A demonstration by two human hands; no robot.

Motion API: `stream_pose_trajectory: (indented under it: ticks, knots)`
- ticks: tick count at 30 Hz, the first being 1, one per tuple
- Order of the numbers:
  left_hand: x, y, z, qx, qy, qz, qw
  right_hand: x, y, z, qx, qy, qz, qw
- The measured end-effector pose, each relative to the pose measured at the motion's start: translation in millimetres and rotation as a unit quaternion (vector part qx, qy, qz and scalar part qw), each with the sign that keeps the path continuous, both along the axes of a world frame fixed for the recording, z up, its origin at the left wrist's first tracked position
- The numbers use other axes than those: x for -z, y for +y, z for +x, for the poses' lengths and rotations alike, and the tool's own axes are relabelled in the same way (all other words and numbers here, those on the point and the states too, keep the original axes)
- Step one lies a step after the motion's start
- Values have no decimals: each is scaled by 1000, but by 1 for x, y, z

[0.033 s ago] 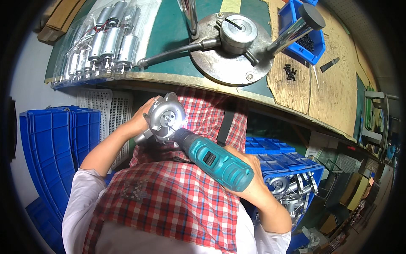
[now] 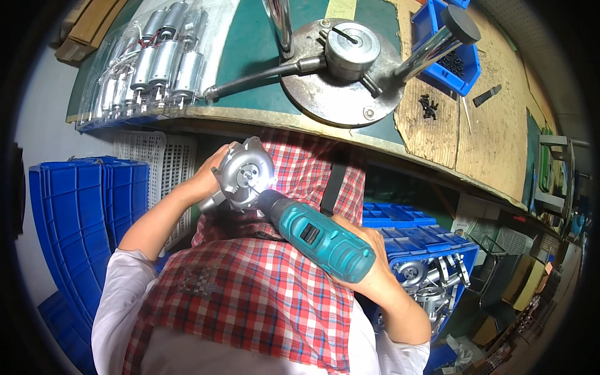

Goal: The person assembles metal components by inserting cylindrical parts into a circular housing and tightening them with a cordless drill. They repeat this process for multiple units, then place the finished assemblies into a blue bin and handle a clear plastic tray.

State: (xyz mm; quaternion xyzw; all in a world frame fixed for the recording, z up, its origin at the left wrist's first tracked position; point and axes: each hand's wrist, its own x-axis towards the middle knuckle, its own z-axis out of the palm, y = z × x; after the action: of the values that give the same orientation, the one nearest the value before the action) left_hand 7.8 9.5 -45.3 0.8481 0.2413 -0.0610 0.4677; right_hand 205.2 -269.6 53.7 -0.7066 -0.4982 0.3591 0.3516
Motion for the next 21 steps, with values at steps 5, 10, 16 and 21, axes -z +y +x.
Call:
stream_pose_trajectory:
  ticks: [5, 10, 16, 21]
  knots:
    - [3, -1, -1, -9, 3, 2, 1000, 2, -3, -1, 2, -9, 0, 1000]
    - [2, -2, -2, -8, 0, 14, 1000, 1, -7, -12, 41, -23, 37, 998]
    - [0, 6, -12, -50, -65, -123, 989, -3, -72, 24, 83, 28, 119, 989]
    - [-76, 27, 40, -114, -178, -577, 789, -60, -124, 68, 278, 128, 185, 934]
